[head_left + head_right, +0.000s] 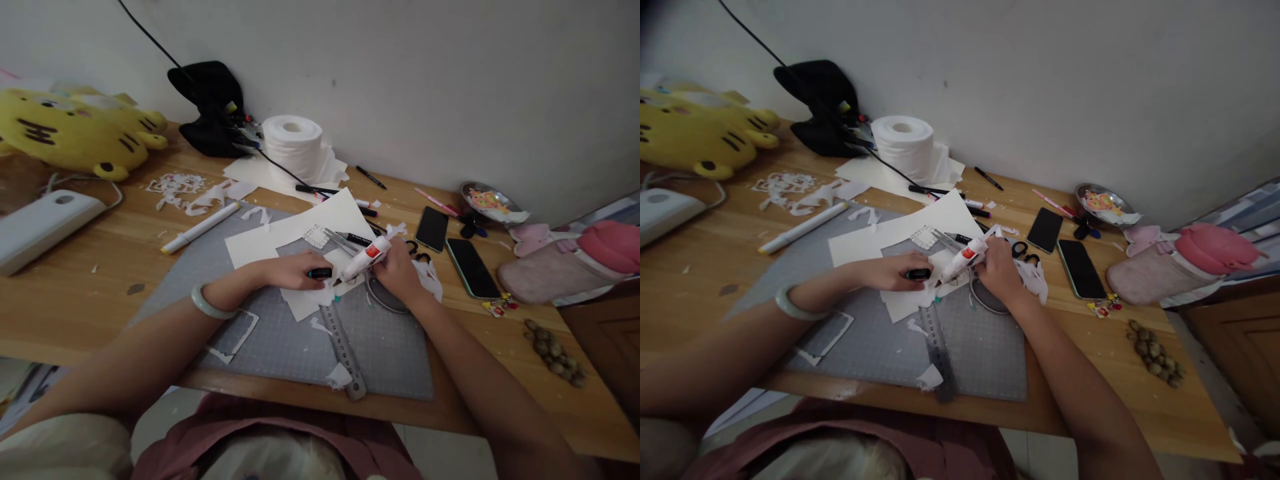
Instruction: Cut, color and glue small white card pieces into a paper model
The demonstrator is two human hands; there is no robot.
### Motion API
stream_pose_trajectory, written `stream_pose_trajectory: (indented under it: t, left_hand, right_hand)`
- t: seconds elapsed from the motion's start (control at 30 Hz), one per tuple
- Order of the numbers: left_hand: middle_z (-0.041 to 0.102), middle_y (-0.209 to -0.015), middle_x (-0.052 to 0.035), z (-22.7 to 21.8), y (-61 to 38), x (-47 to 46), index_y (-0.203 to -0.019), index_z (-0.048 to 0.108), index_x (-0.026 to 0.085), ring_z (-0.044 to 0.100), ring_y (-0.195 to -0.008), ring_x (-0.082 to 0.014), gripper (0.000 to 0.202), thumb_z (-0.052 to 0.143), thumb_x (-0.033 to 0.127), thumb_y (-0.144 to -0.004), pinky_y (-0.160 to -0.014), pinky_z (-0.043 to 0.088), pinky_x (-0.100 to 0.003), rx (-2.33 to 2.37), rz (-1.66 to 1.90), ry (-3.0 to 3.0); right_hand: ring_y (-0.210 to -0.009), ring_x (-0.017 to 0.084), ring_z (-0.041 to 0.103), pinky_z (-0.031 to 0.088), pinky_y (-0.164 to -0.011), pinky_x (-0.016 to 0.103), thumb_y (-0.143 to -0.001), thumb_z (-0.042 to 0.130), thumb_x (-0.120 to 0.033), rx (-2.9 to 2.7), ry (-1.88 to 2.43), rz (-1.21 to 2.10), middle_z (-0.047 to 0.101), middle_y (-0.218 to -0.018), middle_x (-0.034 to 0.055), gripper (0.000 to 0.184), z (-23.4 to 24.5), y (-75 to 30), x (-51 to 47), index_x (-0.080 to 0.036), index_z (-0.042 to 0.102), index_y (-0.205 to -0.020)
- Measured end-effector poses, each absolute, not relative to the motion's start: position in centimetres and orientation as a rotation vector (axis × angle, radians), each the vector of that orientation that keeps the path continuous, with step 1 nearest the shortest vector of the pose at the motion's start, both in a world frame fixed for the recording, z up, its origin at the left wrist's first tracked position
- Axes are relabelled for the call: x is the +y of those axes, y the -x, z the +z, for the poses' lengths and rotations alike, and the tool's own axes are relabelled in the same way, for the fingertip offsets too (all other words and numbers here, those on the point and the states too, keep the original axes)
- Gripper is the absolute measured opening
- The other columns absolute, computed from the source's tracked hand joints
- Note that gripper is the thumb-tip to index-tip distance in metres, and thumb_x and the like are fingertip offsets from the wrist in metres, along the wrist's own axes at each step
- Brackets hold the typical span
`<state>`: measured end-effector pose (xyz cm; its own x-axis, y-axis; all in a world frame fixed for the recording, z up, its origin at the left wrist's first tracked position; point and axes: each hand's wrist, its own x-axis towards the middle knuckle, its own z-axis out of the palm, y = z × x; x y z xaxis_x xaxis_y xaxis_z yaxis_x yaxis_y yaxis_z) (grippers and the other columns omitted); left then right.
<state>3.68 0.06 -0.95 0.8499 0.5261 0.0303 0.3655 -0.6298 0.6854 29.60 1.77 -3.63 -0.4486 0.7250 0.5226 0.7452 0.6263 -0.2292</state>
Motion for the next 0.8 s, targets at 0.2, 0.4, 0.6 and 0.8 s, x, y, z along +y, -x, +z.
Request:
stream_pose_trajectory:
  t: [0.2, 0.4, 0.6, 0.8]
  left_hand:
    - [0.055, -0.076, -0.0014, -1.2, -3.7, 0.2, -0.077, 0.052, 0.017, 0.048, -0.075, -0.017, 0.014, 0.051, 0.03, -0.083, -0.073, 0.036, -0.028, 0.638, 0.303, -2.325]
    - [0.058, -0.08, -0.0024, -1.1, -3.7, 0.1, -0.081, 0.053, 0.017, 0.05, -0.078, -0.0178, 0.012, 0.051, 0.028, -0.083, -0.075, 0.037, -0.028, 0.654, 0.301, -2.33]
    - [0.059, -0.085, -0.004, -1.1, -3.6, 0.0, -0.085, 0.054, 0.017, 0.051, -0.082, -0.0188, 0.01, 0.051, 0.026, -0.082, -0.079, 0.037, -0.029, 0.662, 0.306, -2.344]
    - [0.057, -0.083, -0.003, -0.9, -3.6, -0.1, -0.081, 0.053, 0.017, 0.05, -0.084, -0.0186, 0.009, 0.051, 0.026, -0.083, -0.08, 0.038, -0.029, 0.713, 0.242, -2.352]
  right_hand:
    - [-0.086, 0.028, 0.051, 0.043, -0.081, 0.046, -0.073, 0.046, -0.016, -2.26, 1.149, -0.082, 0.055, -0.089, 0.0098, 0.019, -3.6, -29.6, 1.7, -0.021, 0.046, -0.091]
    - [-0.091, 0.029, 0.053, 0.043, -0.085, 0.048, -0.072, 0.049, -0.022, -2.078, 1.155, -0.065, 0.054, -0.089, 0.0099, 0.022, -4.1, -30.7, 2.4, -0.02, 0.047, -0.093]
    - [-0.092, 0.024, 0.057, 0.045, -0.087, 0.044, -0.067, 0.061, -0.035, -1.625, 1.265, 0.282, 0.058, -0.096, 0.0066, 0.038, -3.9, -31.7, 3.8, -0.023, 0.046, -0.1]
    - [-0.094, 0.02, 0.06, 0.048, -0.086, 0.039, -0.071, 0.061, -0.047, -1.389, 1.301, 0.582, 0.059, -0.1, 0.0047, 0.046, -2.8, -32.3, 5.6, -0.024, 0.041, -0.106]
